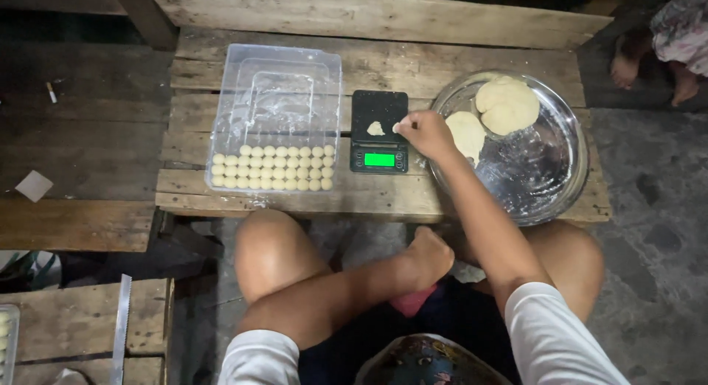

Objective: Weighing small portions of dough on a digital scale and rolling them into uniform balls by hand.

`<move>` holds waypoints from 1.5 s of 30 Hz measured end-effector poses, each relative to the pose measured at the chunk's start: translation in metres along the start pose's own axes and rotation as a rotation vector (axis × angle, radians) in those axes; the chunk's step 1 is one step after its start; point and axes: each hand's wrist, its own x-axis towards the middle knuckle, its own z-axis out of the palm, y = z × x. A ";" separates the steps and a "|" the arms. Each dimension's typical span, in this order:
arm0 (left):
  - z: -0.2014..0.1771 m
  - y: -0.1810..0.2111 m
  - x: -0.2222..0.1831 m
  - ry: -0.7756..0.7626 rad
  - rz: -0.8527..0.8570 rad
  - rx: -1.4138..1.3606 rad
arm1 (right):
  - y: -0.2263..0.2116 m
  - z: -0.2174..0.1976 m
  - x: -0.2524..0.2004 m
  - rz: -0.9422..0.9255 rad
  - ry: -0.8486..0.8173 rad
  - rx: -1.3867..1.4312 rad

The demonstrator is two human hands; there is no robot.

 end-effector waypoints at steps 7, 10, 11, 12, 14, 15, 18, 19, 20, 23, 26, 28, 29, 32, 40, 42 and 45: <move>-0.021 -0.002 -0.007 0.072 -0.086 0.015 | -0.017 0.008 0.010 0.020 -0.085 -0.114; -0.026 -0.006 -0.007 0.079 -0.080 -0.010 | -0.013 0.013 0.017 0.028 -0.061 -0.048; -0.028 -0.008 -0.007 0.085 -0.071 -0.027 | -0.006 0.017 0.021 0.023 -0.051 0.030; -0.030 -0.010 -0.008 0.091 -0.063 -0.043 | 0.002 0.021 0.026 0.018 -0.042 0.109; -0.037 -0.012 -0.010 0.070 -0.083 -0.046 | 0.009 0.026 0.027 -0.009 -0.037 0.208; -0.041 -0.013 -0.010 0.050 -0.101 -0.049 | 0.013 0.028 0.028 -0.034 -0.030 0.307; -0.011 -0.003 -0.005 0.134 -0.111 0.027 | 0.002 0.021 0.025 -0.022 0.050 0.287; -0.010 -0.001 -0.004 0.135 -0.110 0.027 | -0.001 0.015 0.022 -0.022 0.051 0.286; -0.008 0.001 -0.004 0.152 -0.125 0.029 | -0.006 0.011 0.018 -0.012 0.112 0.278; -0.004 0.002 -0.004 0.173 -0.140 0.003 | 0.000 0.007 0.015 0.020 0.209 0.302; -0.007 -0.001 -0.006 0.176 -0.140 -0.002 | 0.002 0.001 0.008 0.041 0.249 0.334; -0.010 -0.002 -0.007 0.176 -0.141 0.023 | 0.006 0.001 0.008 0.036 0.250 0.333; -0.011 -0.001 -0.006 0.159 -0.135 0.015 | 0.011 0.004 0.010 0.073 0.223 0.323; -0.013 -0.003 -0.006 0.139 -0.131 0.020 | 0.018 0.011 0.019 0.117 0.174 0.302; -0.032 -0.014 -0.011 0.125 -0.120 -0.017 | -0.038 -0.002 -0.003 0.115 0.065 0.019; -0.044 -0.019 -0.012 -0.019 -0.079 0.031 | -0.069 -0.008 -0.015 0.096 -0.062 -0.269; -0.033 -0.019 -0.003 -0.221 0.035 -0.064 | -0.097 0.003 -0.018 0.110 -0.167 -0.409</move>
